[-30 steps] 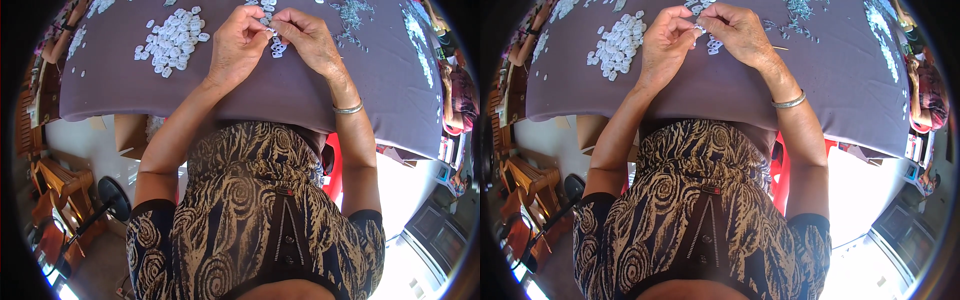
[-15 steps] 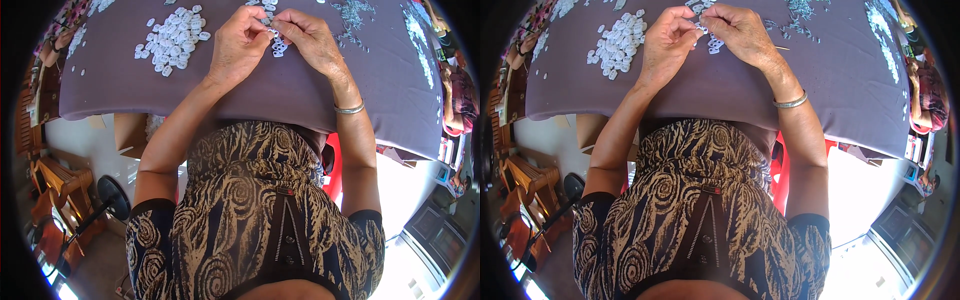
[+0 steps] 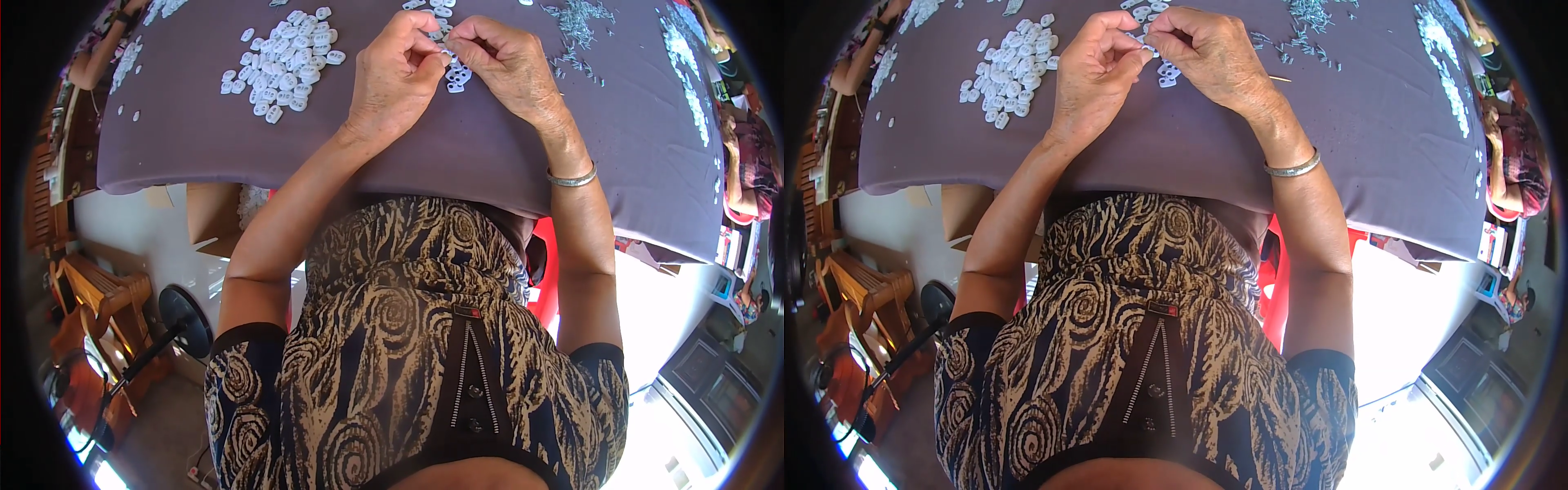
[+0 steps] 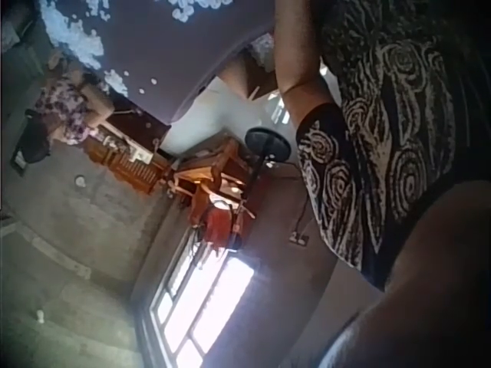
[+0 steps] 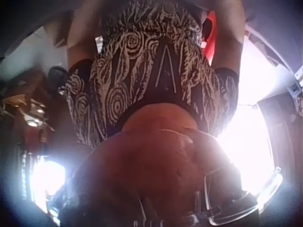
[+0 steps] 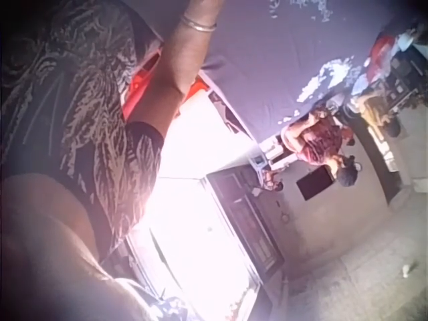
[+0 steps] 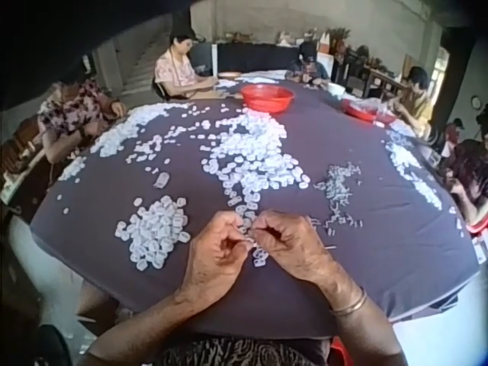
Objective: The person assembles plastic cord locks by hand, repeatedly picking up individual plastic components and pressing them together on the table.
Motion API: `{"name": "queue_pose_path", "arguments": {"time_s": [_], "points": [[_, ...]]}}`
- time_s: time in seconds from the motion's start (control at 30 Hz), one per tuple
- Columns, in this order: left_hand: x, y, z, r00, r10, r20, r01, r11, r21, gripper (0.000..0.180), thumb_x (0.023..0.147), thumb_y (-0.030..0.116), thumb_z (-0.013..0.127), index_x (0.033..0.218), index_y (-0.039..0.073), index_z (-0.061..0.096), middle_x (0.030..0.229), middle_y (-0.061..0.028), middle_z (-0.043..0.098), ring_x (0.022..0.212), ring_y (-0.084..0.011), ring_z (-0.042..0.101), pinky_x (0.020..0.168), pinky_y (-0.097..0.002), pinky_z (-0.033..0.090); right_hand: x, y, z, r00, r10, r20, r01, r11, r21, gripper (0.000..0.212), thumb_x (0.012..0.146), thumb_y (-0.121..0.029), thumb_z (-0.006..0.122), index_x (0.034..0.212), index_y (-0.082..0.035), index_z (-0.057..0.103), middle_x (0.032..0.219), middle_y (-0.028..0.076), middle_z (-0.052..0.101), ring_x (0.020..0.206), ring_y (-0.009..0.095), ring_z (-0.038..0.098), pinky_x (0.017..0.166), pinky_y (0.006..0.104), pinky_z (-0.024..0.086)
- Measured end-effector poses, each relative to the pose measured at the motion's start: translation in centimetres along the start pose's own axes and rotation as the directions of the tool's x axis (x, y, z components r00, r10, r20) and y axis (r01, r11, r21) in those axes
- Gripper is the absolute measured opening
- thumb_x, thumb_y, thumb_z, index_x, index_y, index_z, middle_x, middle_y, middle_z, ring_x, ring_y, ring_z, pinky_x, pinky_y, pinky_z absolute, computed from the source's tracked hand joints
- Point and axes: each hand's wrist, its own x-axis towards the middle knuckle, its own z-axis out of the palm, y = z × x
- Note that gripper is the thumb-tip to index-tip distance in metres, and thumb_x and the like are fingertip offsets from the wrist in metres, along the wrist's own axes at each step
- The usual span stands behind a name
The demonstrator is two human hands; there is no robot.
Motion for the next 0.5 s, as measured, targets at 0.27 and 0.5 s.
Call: {"name": "queue_pose_path", "arguments": {"time_s": [0.27,0.5], "points": [[-0.1,0.0,0.4,0.999,-0.012,-0.035,0.010,0.999,-0.052,0.034,0.084,-0.011,0.058,0.114,0.000,0.048,0.079,0.0000,0.055,0.071,-0.0037,0.049,0.064,-0.0181,0.042,-0.1,-0.2,0.6,0.999,0.034,-0.038,-0.034,0.999,-0.008,0.013,0.091,-0.015,0.065,0.094,-0.003,0.066,0.073,-0.002,0.063,0.066,0.003,0.052,0.059,0.0203,0.046],[0.1,-0.2,0.4,0.999,-0.013,-0.045,0.003,0.975,-0.223,0.033,0.083,-0.012,0.057,0.113,0.000,0.047,0.085,-0.0016,0.054,0.072,-0.0037,0.050,0.066,-0.0174,0.041,-0.1,0.2,1.2,0.995,0.010,-0.095,0.002,0.992,0.124,0.014,0.091,-0.014,0.066,0.093,-0.001,0.067,0.076,-0.002,0.065,0.069,0.002,0.055,0.060,0.0193,0.047]]}}
